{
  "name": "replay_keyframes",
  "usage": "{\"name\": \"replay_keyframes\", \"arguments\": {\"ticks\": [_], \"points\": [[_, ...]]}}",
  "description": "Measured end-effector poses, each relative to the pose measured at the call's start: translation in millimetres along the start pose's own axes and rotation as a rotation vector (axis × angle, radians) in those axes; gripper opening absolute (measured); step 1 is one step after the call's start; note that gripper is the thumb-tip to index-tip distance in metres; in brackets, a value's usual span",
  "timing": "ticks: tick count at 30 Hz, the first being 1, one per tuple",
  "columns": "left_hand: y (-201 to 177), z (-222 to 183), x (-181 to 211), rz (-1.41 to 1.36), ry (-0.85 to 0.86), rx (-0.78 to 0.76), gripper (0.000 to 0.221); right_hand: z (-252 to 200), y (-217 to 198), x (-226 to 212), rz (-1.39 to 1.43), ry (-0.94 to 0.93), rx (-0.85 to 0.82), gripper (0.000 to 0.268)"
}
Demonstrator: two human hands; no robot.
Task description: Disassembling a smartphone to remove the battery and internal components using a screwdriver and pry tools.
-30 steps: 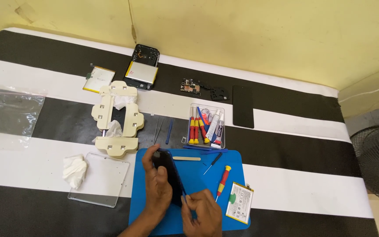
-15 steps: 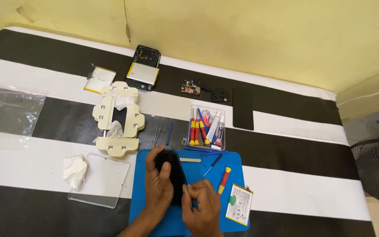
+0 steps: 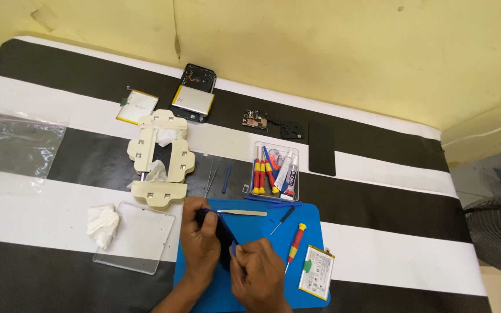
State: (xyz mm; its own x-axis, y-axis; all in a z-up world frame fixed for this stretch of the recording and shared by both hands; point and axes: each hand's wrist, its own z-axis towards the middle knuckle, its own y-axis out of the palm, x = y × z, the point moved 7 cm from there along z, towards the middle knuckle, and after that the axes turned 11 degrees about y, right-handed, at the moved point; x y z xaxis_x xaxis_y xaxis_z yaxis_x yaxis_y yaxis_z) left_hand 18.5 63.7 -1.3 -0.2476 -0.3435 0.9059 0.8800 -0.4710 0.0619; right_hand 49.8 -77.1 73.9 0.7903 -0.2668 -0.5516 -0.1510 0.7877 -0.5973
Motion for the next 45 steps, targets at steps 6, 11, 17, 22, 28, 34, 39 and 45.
{"name": "replay_keyframes", "arguments": {"ticks": [6, 11, 17, 22, 28, 34, 39, 45], "points": [[0.4, 2.5, 20.2, 0.027, 0.123, 0.025, 0.034, 9.9, -4.2, -11.0, 0.023, -0.024, -0.012, 0.018], [-0.2, 2.7, 17.2, -0.017, 0.127, 0.026, 0.034, 26.7, -7.7, -16.5, 0.109, 0.012, -0.098, 0.02], [1.3, 1.1, 27.0, 0.036, 0.168, 0.03, 0.04, 31.8, -6.3, -23.1, 0.048, 0.022, -0.125, 0.016], [-3.2, -1.4, 18.8, 0.059, 0.13, 0.058, 0.039, 34.6, -1.3, -21.3, 0.06, 0.026, -0.111, 0.012], [-0.3, -4.1, 25.9, -0.008, 0.121, 0.04, 0.038, 33.6, -5.3, 4.3, 0.325, 0.258, -0.041, 0.011], [1.8, -7.5, 20.2, -0.052, 0.099, 0.033, 0.033, 36.2, -0.1, -7.2, 0.182, 0.027, -0.193, 0.012], [12.6, 0.1, 51.8, -0.076, 0.192, -0.222, 0.053, 31.8, 6.0, 10.0, 0.323, 0.206, -0.324, 0.01], [24.0, 1.9, 46.3, -0.039, 0.174, -0.422, 0.061, 40.6, -8.7, 11.4, 0.13, 0.067, -0.22, 0.015]]}}
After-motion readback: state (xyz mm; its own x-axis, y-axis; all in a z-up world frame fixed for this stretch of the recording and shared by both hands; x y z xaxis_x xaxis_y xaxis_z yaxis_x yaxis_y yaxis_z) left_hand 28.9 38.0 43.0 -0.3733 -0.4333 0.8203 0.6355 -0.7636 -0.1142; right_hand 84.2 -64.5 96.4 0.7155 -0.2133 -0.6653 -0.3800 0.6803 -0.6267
